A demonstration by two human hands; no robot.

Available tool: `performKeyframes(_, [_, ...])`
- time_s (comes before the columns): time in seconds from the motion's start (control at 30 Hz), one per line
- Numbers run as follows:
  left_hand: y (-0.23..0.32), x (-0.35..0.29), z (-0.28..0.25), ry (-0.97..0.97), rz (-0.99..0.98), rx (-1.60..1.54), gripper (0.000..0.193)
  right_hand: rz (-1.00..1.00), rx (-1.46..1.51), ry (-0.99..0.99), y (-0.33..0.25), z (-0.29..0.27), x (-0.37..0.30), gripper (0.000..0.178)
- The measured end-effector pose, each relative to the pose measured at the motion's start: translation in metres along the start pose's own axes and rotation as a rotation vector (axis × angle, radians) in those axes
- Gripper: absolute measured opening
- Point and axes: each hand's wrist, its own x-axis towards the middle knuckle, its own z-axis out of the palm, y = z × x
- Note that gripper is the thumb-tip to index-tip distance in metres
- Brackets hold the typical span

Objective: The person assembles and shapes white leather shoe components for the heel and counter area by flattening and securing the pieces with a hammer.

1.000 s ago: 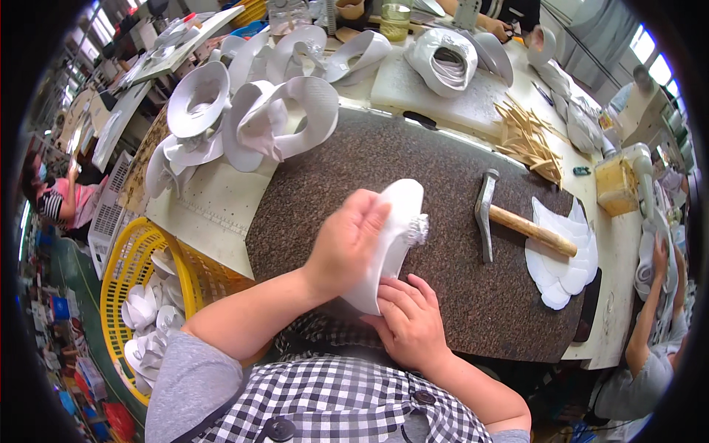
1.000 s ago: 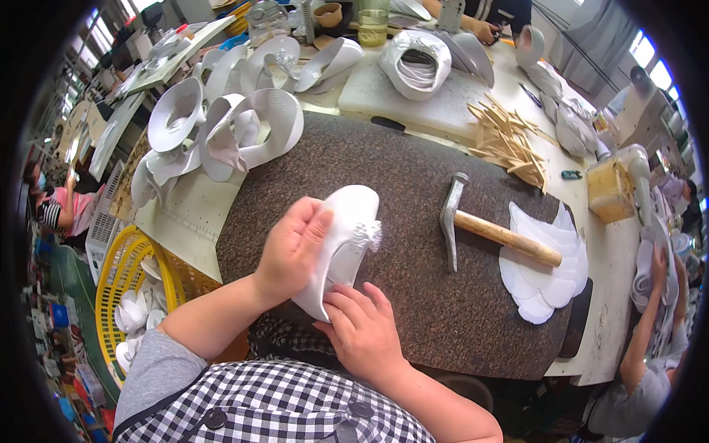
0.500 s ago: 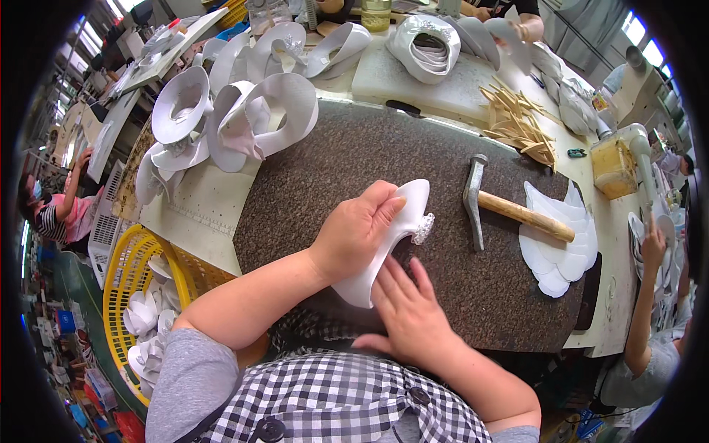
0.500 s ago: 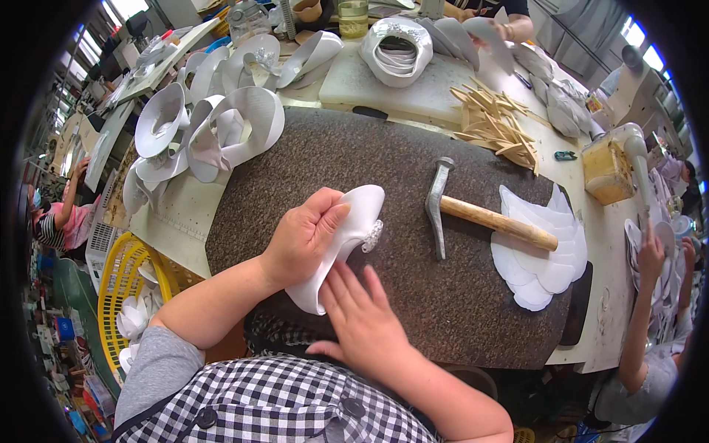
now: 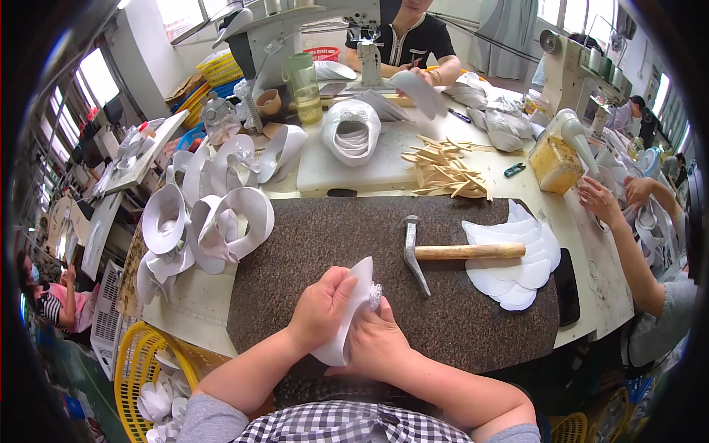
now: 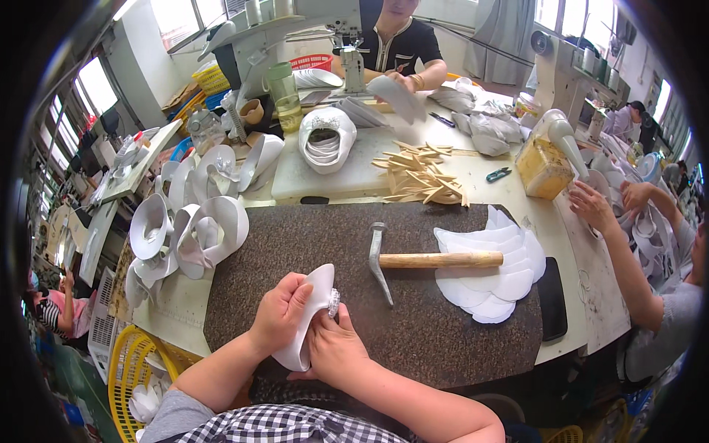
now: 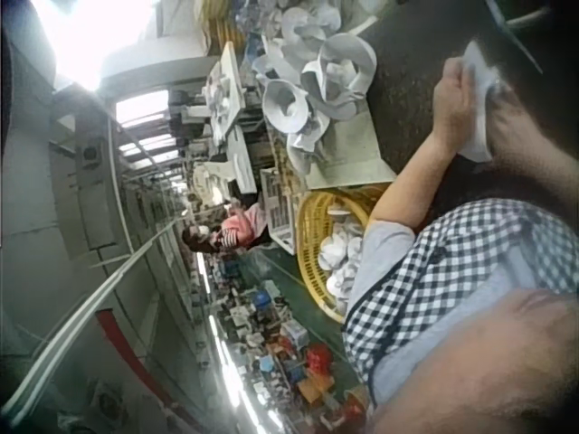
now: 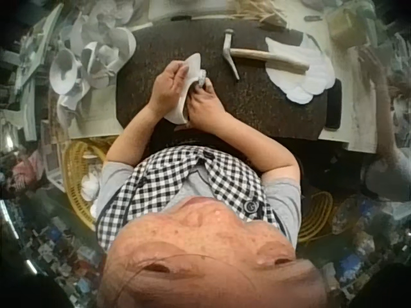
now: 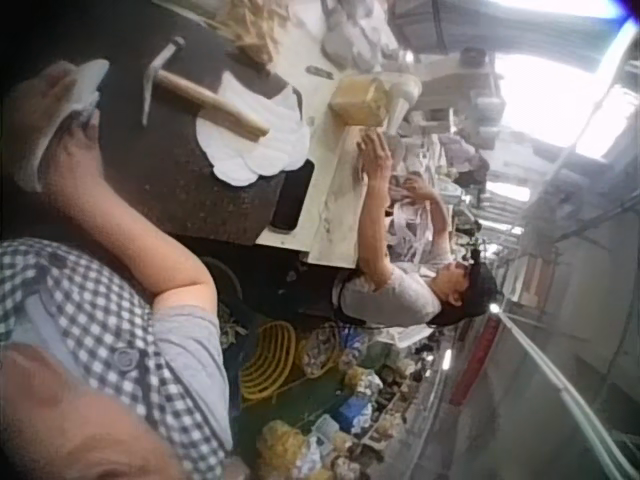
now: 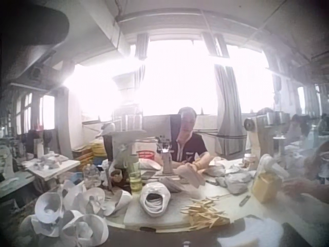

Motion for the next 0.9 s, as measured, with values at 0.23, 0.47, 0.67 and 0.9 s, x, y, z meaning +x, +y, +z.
performKeyframes(0.23, [-0.002,0.000,0.001,-0.016,0.010,0.035,0.028,-0.026,0.146,0.047,-0.015,0.007,-0.013,0.082])
performKeyframes(0.47, [-0.001,-0.007,-0.004,0.001,0.000,-0.027,0.028,0.003,0.229,0.092,-0.015,0.002,-0.005,0.074])
performKeyframes(0.67, [0.011,-0.020,-0.001,-0.048,0.067,-0.256,0.035,-0.041,0.305,0.248,-0.008,0.021,-0.012,0.058])
performKeyframes(0.9, [-0.037,-0.037,-0.029,0.180,0.081,0.146,0.031,0.061,1.389,0.413,-0.025,0.008,-0.020,0.043])
